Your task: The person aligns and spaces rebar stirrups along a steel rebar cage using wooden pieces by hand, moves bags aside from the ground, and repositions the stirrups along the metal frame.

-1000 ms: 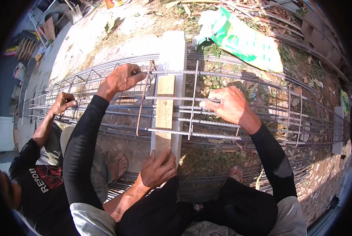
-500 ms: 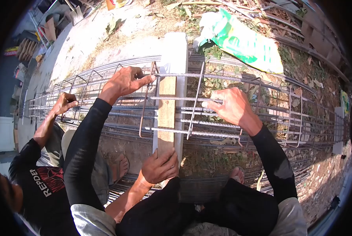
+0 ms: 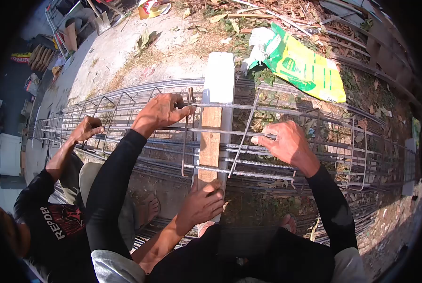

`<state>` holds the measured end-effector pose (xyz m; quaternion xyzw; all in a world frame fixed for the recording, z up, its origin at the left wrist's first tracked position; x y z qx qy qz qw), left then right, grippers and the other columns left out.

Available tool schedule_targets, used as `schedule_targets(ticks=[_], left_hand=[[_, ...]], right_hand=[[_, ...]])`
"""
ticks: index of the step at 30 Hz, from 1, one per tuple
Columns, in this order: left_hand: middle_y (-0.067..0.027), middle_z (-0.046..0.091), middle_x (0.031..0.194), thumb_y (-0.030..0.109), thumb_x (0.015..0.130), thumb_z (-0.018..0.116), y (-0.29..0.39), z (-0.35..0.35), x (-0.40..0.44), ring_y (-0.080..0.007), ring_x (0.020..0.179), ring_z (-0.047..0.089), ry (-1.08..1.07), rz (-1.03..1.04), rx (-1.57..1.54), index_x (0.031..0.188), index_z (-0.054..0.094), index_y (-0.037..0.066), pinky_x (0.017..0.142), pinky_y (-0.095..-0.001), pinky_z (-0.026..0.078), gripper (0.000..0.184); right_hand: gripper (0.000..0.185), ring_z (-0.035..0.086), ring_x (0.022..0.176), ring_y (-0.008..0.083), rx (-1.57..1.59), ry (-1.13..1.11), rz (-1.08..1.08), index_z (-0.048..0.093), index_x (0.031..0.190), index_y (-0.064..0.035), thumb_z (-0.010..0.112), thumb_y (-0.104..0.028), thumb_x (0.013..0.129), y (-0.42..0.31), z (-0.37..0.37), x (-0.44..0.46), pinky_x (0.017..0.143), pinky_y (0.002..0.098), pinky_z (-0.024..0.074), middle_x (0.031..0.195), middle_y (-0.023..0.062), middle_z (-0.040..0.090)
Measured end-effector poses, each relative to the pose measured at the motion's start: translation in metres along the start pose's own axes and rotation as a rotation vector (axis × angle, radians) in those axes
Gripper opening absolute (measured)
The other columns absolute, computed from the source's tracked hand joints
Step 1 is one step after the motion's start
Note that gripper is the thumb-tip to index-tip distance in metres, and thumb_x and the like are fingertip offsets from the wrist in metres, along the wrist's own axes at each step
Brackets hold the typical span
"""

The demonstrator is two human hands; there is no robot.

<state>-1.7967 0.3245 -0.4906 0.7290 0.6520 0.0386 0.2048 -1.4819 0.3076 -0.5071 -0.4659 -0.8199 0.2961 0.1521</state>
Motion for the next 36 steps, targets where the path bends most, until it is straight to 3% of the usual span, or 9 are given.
schedule_targets(ticks=[3,6,12,19,22,25,28,31,36], left_hand=[[-0.0255,0.069,0.069,0.067,0.089,0.068,-0.005,-0.001,0.004,-0.0396,0.075,0.074,-0.032,-0.033,-0.017,0.101,0.077,-0.008,0.071,-0.0486,0.057,0.076],[-0.0258,0.072,0.074,0.066,0.089,0.069,-0.004,-0.003,0.004,-0.0399,0.078,0.075,-0.029,-0.047,0.002,0.104,0.077,-0.006,0.076,-0.0484,0.058,0.074],[-0.0276,0.075,0.088,0.063,0.090,0.068,0.000,-0.006,0.001,-0.0405,0.092,0.075,-0.067,-0.079,0.057,0.117,0.076,-0.003,0.086,-0.0482,0.057,0.072],[-0.0279,0.075,0.088,0.060,0.089,0.067,-0.001,-0.007,-0.001,-0.0408,0.090,0.075,-0.046,-0.042,0.078,0.118,0.076,-0.001,0.087,-0.0479,0.058,0.068],[-0.0276,0.075,0.087,0.058,0.090,0.067,0.003,-0.009,-0.003,-0.0401,0.088,0.075,-0.042,-0.035,0.095,0.116,0.075,-0.002,0.085,-0.0468,0.058,0.066],[-0.0270,0.075,0.086,0.053,0.091,0.070,0.005,-0.014,-0.003,-0.0383,0.087,0.076,0.007,0.026,0.097,0.113,0.075,-0.004,0.084,-0.0444,0.059,0.061],[-0.0270,0.074,0.085,0.048,0.091,0.072,0.004,-0.011,-0.005,-0.0375,0.087,0.076,0.024,0.048,0.097,0.111,0.075,-0.005,0.083,-0.0431,0.059,0.057],[-0.0274,0.074,0.083,0.045,0.092,0.072,0.006,-0.011,-0.004,-0.0379,0.086,0.076,-0.008,0.067,0.075,0.111,0.075,-0.006,0.083,-0.0440,0.060,0.054],[-0.0282,0.074,0.091,0.048,0.092,0.069,0.005,-0.012,-0.006,-0.0394,0.087,0.074,0.058,0.105,0.089,0.111,0.073,-0.008,0.082,-0.0469,0.058,0.060]], right_hand=[[0.047,0.066,0.064,0.0414,0.024,-0.007,-0.011,0.075,0.083,-0.0014,0.078,-0.048,0.090,-0.004,-0.003,0.000,0.063,0.0483,0.0520,0.065,0.0215,0.065],[0.053,0.066,0.058,0.0345,0.045,-0.017,-0.013,0.074,0.086,0.0074,0.081,-0.045,0.091,-0.004,-0.002,0.000,0.062,0.0428,0.0519,0.064,0.0241,0.062],[0.048,0.059,0.053,0.0334,-0.002,-0.029,-0.003,0.074,0.084,0.0024,0.080,-0.045,0.091,-0.008,-0.003,-0.001,0.058,0.0434,0.0492,0.059,0.0209,0.059],[0.043,0.063,0.058,0.0393,-0.018,0.008,-0.018,0.073,0.080,-0.0045,0.079,-0.046,0.090,-0.008,-0.005,-0.002,0.057,0.0466,0.0491,0.061,0.0176,0.062],[0.044,0.063,0.058,0.0383,0.008,-0.008,-0.025,0.073,0.081,-0.0033,0.079,-0.046,0.091,-0.009,-0.005,-0.002,0.057,0.0462,0.0497,0.061,0.0180,0.062],[0.044,0.064,0.056,0.0360,-0.033,0.148,-0.133,0.073,0.081,-0.0024,0.078,-0.045,0.092,-0.008,-0.009,-0.009,0.057,0.0450,0.0505,0.058,0.0159,0.062],[0.042,0.065,0.055,0.0332,0.021,-0.024,-0.022,0.075,0.085,-0.0029,0.079,-0.044,0.092,-0.006,-0.003,-0.004,0.058,0.0435,0.0518,0.055,0.0128,0.063],[0.040,0.066,0.054,0.0313,0.024,-0.051,-0.018,0.077,0.089,-0.0026,0.080,-0.042,0.091,-0.005,0.000,-0.003,0.058,0.0417,0.0524,0.054,0.0111,0.063],[0.043,0.066,0.053,0.0301,0.017,0.147,-0.173,0.076,0.090,0.0012,0.081,-0.042,0.091,0.000,-0.002,-0.007,0.057,0.0397,0.0524,0.054,0.0120,0.063]])
Point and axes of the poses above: each hand's wrist, its own x-axis towards the middle knuckle, its own z-axis out of the palm, y = z × x, the point moved 9 cm from there along x, towards the middle knuckle
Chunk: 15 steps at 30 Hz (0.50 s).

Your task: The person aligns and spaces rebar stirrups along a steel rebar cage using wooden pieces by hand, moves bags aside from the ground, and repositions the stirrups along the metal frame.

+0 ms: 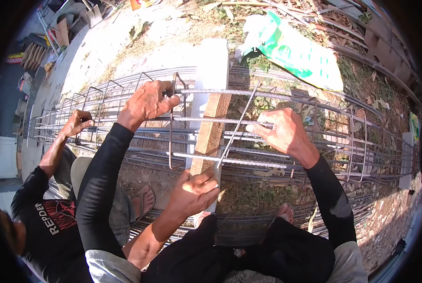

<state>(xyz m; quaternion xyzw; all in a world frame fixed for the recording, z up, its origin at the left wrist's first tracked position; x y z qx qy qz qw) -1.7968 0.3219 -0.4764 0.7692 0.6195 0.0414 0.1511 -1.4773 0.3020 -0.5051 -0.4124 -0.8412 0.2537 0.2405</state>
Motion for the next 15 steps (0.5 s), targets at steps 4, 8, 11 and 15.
schedule_targets(ticks=[4,8,11,15], left_hand=[[-0.0274,0.074,0.102,0.043,0.091,0.070,-0.004,0.000,-0.008,-0.0394,0.095,0.072,0.173,0.109,0.015,0.115,0.072,-0.007,0.087,-0.0450,0.056,0.055],[-0.0255,0.073,0.096,0.037,0.090,0.071,-0.003,0.000,-0.013,-0.0385,0.091,0.071,0.163,0.095,0.001,0.114,0.072,-0.004,0.085,-0.0451,0.055,0.047],[-0.0261,0.075,0.098,0.039,0.096,0.068,0.004,0.006,-0.004,-0.0397,0.100,0.073,-0.089,-0.071,0.063,0.120,0.071,-0.003,0.092,-0.0472,0.056,0.049],[-0.0297,0.073,0.092,0.041,0.098,0.062,0.003,0.006,-0.001,-0.0435,0.094,0.073,-0.011,-0.051,0.010,0.114,0.073,-0.004,0.088,-0.0498,0.056,0.049]], right_hand=[[0.056,0.071,0.063,0.0323,0.020,-0.192,0.140,0.076,0.091,0.0076,0.081,-0.048,0.091,-0.001,0.003,0.004,0.064,0.0392,0.0563,0.070,0.0215,0.070],[0.044,0.064,0.054,0.0344,0.102,-0.140,0.111,0.075,0.085,0.0000,0.077,-0.043,0.093,-0.003,0.003,0.004,0.056,0.0435,0.0512,0.058,0.0174,0.063],[0.044,0.064,0.056,0.0361,0.009,-0.121,0.072,0.075,0.085,-0.0012,0.076,-0.044,0.094,0.000,0.003,0.005,0.057,0.0448,0.0510,0.060,0.0192,0.062],[0.047,0.063,0.057,0.0377,-0.003,-0.133,0.126,0.075,0.085,-0.0009,0.078,-0.048,0.091,0.005,0.005,0.005,0.059,0.0464,0.0513,0.060,0.0191,0.062]])
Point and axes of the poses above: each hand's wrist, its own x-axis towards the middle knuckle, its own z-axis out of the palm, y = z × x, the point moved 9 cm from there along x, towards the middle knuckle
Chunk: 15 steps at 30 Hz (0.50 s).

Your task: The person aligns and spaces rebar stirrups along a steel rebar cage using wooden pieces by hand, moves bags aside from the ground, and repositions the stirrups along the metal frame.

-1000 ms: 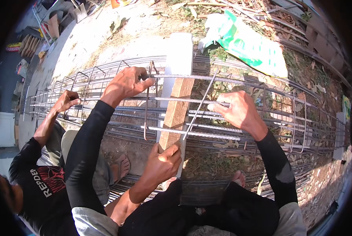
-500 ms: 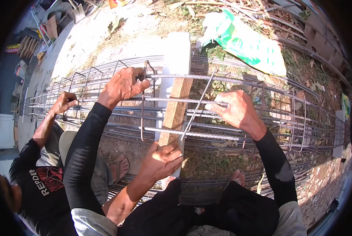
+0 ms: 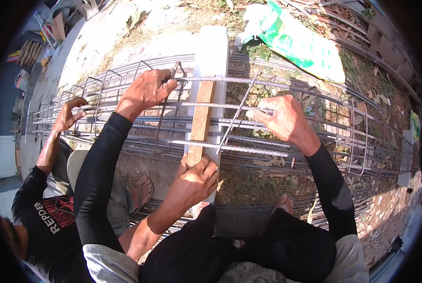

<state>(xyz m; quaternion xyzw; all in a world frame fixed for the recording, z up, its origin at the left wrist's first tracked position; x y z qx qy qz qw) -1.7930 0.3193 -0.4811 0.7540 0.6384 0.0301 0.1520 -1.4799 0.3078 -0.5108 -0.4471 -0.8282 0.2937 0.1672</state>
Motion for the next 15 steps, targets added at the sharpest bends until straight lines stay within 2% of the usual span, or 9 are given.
schedule_targets(ticks=[1,5,7,10,12,15], left_hand=[[-0.0296,0.071,0.094,0.043,0.098,0.055,-0.001,0.002,-0.002,-0.0447,0.094,0.069,0.007,0.014,-0.009,0.109,0.071,-0.005,0.087,-0.0524,0.052,0.051],[-0.0291,0.071,0.099,0.054,0.102,0.053,-0.007,0.009,-0.003,-0.0445,0.099,0.068,0.047,0.010,-0.003,0.114,0.072,-0.004,0.092,-0.0514,0.051,0.062],[-0.0287,0.071,0.101,0.058,0.104,0.051,-0.008,0.011,-0.001,-0.0443,0.101,0.067,0.062,0.043,-0.011,0.117,0.071,-0.003,0.094,-0.0513,0.051,0.066],[-0.0245,0.074,0.091,0.057,0.105,0.050,-0.009,0.012,-0.001,-0.0440,0.092,0.071,0.087,-0.012,0.016,0.115,0.073,-0.001,0.089,-0.0510,0.055,0.063],[-0.0237,0.074,0.100,0.058,0.105,0.049,-0.010,0.014,0.000,-0.0429,0.101,0.070,0.094,-0.026,0.037,0.119,0.073,0.002,0.094,-0.0506,0.054,0.063],[-0.0233,0.073,0.111,0.057,0.107,0.049,-0.011,0.009,-0.008,-0.0420,0.111,0.067,0.134,-0.054,0.051,0.124,0.072,0.003,0.100,-0.0509,0.051,0.061]], right_hand=[[0.049,0.064,0.059,0.0368,0.008,-0.059,0.041,0.075,0.088,-0.0010,0.078,-0.050,0.090,0.004,0.005,0.001,0.061,0.0458,0.0521,0.065,0.0188,0.065],[0.048,0.067,0.068,0.0361,-0.099,0.047,-0.077,0.076,0.090,-0.0021,0.075,-0.050,0.092,-0.007,-0.004,-0.002,0.064,0.0441,0.0531,0.074,0.0177,0.068],[0.045,0.067,0.069,0.0367,-0.054,0.006,-0.071,0.076,0.091,-0.0026,0.075,-0.048,0.093,-0.006,-0.002,-0.003,0.065,0.0443,0.0533,0.074,0.0161,0.069],[0.036,0.068,0.070,0.0365,-0.035,0.079,-0.149,0.077,0.092,-0.0052,0.074,-0.040,0.095,-0.014,-0.007,-0.006,0.064,0.0454,0.0531,0.079,0.0135,0.071],[0.032,0.068,0.069,0.0356,0.006,0.174,-0.219,0.077,0.092,-0.0063,0.073,-0.038,0.096,-0.015,-0.008,-0.008,0.062,0.0453,0.0529,0.081,0.0134,0.071],[0.030,0.068,0.069,0.0346,-0.065,0.143,-0.191,0.077,0.091,-0.0060,0.073,-0.035,0.096,-0.018,-0.007,-0.011,0.061,0.0442,0.0528,0.082,0.0137,0.071]])
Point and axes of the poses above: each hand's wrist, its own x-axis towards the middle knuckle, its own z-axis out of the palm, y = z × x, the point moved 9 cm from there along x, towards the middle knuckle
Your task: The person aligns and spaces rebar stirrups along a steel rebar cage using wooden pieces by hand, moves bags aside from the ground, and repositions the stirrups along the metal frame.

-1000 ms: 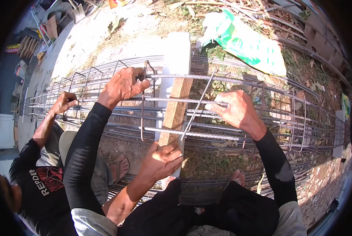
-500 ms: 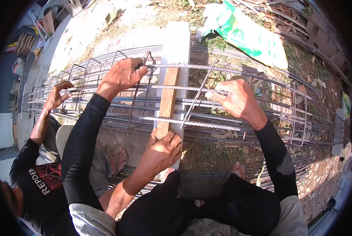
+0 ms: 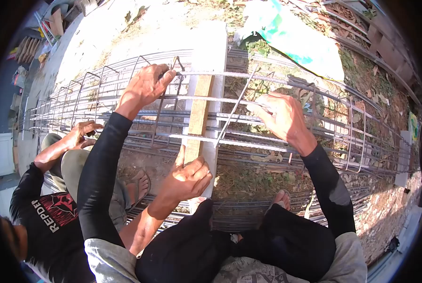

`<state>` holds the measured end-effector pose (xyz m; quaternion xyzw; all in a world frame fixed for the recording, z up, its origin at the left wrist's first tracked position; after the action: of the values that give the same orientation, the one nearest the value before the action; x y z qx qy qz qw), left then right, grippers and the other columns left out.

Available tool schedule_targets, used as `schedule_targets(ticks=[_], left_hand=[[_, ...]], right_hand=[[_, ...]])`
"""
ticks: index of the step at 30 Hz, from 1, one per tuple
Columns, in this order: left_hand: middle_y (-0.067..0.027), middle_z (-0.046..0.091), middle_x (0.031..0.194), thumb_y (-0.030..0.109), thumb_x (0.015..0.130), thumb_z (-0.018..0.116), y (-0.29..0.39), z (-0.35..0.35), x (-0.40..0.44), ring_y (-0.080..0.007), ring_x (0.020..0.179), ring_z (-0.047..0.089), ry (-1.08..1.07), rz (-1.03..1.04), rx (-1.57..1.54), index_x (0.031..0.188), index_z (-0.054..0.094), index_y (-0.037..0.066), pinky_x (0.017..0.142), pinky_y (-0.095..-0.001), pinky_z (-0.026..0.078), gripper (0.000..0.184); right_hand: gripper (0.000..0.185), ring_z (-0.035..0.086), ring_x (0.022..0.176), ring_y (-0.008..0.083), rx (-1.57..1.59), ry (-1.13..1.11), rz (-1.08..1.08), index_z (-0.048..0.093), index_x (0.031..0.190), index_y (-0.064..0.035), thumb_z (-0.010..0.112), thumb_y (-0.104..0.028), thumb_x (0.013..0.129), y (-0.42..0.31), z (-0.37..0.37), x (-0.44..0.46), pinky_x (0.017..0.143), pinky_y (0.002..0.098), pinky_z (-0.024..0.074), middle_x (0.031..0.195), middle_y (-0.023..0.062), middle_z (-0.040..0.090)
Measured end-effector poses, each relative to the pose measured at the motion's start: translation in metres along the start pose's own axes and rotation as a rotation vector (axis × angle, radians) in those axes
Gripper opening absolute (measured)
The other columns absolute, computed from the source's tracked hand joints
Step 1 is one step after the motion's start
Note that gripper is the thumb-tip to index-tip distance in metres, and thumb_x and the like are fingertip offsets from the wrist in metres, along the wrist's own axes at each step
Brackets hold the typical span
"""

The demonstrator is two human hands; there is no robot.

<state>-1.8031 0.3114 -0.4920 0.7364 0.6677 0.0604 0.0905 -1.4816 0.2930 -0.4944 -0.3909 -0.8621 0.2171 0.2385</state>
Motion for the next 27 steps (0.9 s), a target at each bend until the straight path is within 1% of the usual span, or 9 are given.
schedule_targets(ticks=[4,5,11,13,17,19,23,24,27], left_hand=[[-0.0245,0.068,0.125,0.051,0.106,0.055,-0.008,0.011,-0.005,-0.0431,0.121,0.061,0.089,0.049,-0.095,0.129,0.067,0.001,0.106,-0.0488,0.047,0.056],[-0.0226,0.071,0.109,0.050,0.107,0.053,-0.001,0.005,-0.006,-0.0404,0.108,0.066,0.138,0.029,-0.071,0.114,0.073,0.001,0.096,-0.0516,0.051,0.053],[-0.0226,0.058,0.063,0.061,0.098,0.063,-0.004,0.003,0.006,-0.0399,0.065,0.063,0.015,-0.069,-0.202,0.083,0.073,-0.003,0.069,-0.0502,0.049,0.067],[-0.0223,0.058,0.063,0.063,0.098,0.062,0.000,-0.002,0.002,-0.0359,0.063,0.062,0.174,0.077,-0.200,0.085,0.073,-0.003,0.067,-0.0490,0.049,0.068],[-0.0233,0.071,0.082,0.057,0.100,0.064,0.001,0.001,0.000,-0.0316,0.079,0.070,-0.037,-0.132,-0.187,0.102,0.075,-0.002,0.076,-0.0456,0.054,0.060],[-0.0226,0.072,0.091,0.061,0.098,0.065,-0.004,0.004,0.000,-0.0310,0.085,0.070,0.041,-0.113,-0.158,0.108,0.075,-0.001,0.079,-0.0434,0.055,0.063],[-0.0174,0.070,0.114,0.052,0.102,0.066,-0.002,0.009,-0.009,-0.0317,0.103,0.067,0.188,-0.015,-0.088,0.118,0.069,0.001,0.089,-0.0454,0.055,0.053],[-0.0218,0.071,0.110,0.061,0.100,0.063,0.003,0.003,-0.014,-0.0343,0.111,0.065,0.279,0.051,-0.147,0.117,0.068,0.001,0.098,-0.0481,0.050,0.063],[-0.0173,0.069,0.121,0.042,0.103,0.067,0.033,0.017,0.015,-0.0335,0.111,0.067,0.294,0.225,-0.031,0.129,0.063,0.002,0.093,-0.0453,0.056,0.048]], right_hand=[[0.027,0.067,0.067,0.0346,0.006,-0.008,0.068,0.077,0.092,-0.0062,0.073,-0.033,0.096,0.003,0.002,0.001,0.060,0.0436,0.0520,0.080,0.0130,0.069],[0.027,0.066,0.067,0.0348,0.004,-0.014,0.058,0.077,0.092,-0.0060,0.073,-0.032,0.096,0.002,0.002,0.003,0.060,0.0438,0.0516,0.080,0.0130,0.069],[0.027,0.064,0.065,0.0359,0.032,-0.022,0.013,0.074,0.089,-0.0045,0.071,-0.030,0.098,-0.005,-0.004,0.001,0.059,0.0456,0.0492,0.074,0.0143,0.065],[0.028,0.061,0.062,0.0367,0.048,-0.007,0.000,0.071,0.084,-0.0046,0.071,-0.029,0.098,-0.005,-0.002,0.000,0.058,0.0463,0.0476,0.069,0.0143,0.061],[0.029,0.059,0.058,0.0370,0.025,-0.066,0.001,0.067,0.080,-0.0048,0.071,-0.028,0.097,0.001,0.004,0.000,0.056,0.0468,0.0454,0.067,0.0144,0.059],[0.029,0.059,0.058,0.0365,0.009,-0.062,-0.046,0.067,0.081,-0.0047,0.072,-0.028,0.097,-0.002,0.002,0.002,0.056,0.0469,0.0452,0.067,0.0145,0.058],[0.027,0.064,0.063,0.0347,0.039,0.061,-0.078,0.072,0.095,-0.0033,0.073,-0.030,0.096,-0.008,-0.003,-0.003,0.059,0.0448,0.0498,0.079,0.0156,0.066],[0.028,0.064,0.064,0.0340,0.031,0.052,-0.069,0.073,0.097,-0.0032,0.073,-0.031,0.096,-0.012,-0.002,-0.004,0.060,0.0446,0.0504,0.083,0.0156,0.067],[0.032,0.067,0.071,0.0311,-0.182,0.107,-0.020,0.072,0.105,-0.0019,0.074,-0.032,0.095,-0.003,-0.022,-0.024,0.064,0.0450,0.0518,0.093,0.0154,0.070]])
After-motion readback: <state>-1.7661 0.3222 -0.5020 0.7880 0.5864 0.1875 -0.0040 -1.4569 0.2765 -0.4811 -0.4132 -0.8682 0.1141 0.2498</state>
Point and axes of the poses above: each hand's wrist, its own x-axis towards the middle knuckle, its own z-axis out of the palm, y = z × x, the point moved 9 cm from there along x, towards the middle knuckle
